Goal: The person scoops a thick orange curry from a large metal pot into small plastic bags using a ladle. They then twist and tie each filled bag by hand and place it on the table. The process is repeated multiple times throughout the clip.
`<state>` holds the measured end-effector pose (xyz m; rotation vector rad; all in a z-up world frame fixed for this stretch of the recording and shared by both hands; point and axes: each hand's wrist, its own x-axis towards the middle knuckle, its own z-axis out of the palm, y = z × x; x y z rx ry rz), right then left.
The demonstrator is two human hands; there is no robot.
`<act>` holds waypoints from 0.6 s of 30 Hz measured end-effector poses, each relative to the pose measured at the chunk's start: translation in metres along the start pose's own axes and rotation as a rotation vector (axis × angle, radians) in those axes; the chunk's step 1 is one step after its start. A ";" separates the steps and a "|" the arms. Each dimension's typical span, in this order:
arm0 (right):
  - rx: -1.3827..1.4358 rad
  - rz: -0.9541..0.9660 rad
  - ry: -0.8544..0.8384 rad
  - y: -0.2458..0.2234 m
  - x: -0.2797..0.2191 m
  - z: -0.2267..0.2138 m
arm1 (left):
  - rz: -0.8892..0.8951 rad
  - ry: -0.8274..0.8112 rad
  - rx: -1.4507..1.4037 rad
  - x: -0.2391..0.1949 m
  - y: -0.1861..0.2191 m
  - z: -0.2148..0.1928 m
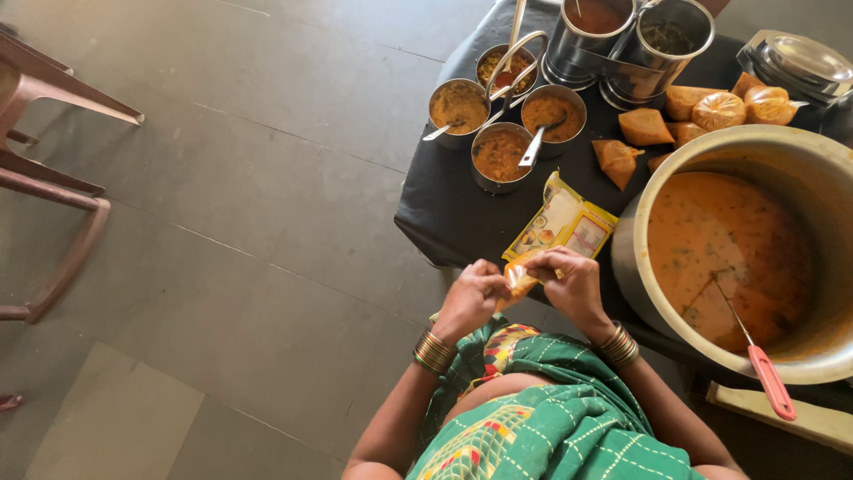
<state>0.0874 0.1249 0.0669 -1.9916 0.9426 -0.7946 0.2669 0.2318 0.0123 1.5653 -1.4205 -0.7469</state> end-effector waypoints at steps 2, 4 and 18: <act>-0.163 -0.243 -0.011 -0.012 -0.001 -0.005 | -0.384 -0.009 -0.108 -0.001 -0.004 0.004; -0.259 -0.416 -0.088 -0.023 0.001 -0.008 | -0.554 0.044 -0.721 0.003 -0.011 0.007; -0.153 -0.517 -0.034 -0.060 0.000 -0.016 | -0.389 -0.344 -0.846 0.015 -0.008 -0.004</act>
